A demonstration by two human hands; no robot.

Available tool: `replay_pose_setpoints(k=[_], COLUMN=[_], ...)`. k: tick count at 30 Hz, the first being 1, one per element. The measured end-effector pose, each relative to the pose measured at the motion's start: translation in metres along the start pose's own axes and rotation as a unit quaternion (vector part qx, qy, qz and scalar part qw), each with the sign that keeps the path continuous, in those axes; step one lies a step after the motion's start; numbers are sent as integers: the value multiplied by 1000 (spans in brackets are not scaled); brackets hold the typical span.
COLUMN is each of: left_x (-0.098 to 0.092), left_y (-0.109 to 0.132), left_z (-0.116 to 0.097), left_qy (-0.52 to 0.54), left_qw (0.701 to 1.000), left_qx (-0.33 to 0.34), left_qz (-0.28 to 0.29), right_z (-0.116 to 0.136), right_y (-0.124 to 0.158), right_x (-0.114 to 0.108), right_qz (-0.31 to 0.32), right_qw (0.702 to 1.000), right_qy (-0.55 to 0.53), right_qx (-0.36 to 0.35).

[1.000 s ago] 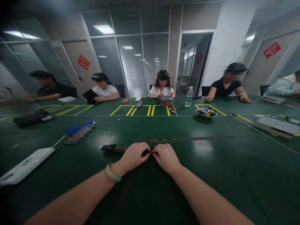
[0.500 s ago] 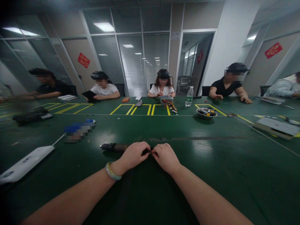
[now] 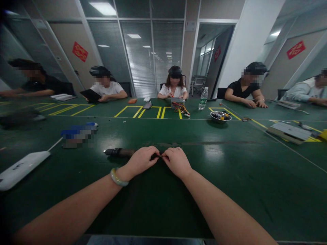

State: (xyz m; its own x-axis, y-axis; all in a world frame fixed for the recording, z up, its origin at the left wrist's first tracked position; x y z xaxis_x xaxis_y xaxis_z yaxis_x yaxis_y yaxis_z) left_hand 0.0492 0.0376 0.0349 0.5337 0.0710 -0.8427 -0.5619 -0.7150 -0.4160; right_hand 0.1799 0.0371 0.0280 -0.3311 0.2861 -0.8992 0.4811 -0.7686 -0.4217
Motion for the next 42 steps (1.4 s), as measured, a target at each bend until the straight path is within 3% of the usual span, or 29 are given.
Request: replay_pose_setpoints(k=[29, 42], left_x=[2, 3], left_y=[1, 2], left_z=[5, 6], left_qy=[15, 25], left_qw=[1000, 1000], left_qx=[3, 0], left_qz=[9, 4], right_z=[-7, -6], right_y=[1, 0], right_x=[4, 5], right_qz=[-13, -20], right_qw=[996, 997], right_qy=[-78, -55], right_qx=[33, 44])
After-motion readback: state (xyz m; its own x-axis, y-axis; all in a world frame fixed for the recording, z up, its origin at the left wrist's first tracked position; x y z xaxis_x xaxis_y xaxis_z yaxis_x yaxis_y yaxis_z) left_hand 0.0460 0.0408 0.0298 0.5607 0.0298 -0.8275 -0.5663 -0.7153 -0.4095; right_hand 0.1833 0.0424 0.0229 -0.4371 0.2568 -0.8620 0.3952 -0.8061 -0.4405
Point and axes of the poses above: each hand's wrist, its own y-axis away from the middle knuckle, its own x-axis out of the palm, z = x × y, the point moved 7 cm from there along -y, towards the middle knuckle, and after that the axes turned 9 degrees about y, right-handed, at the moved point
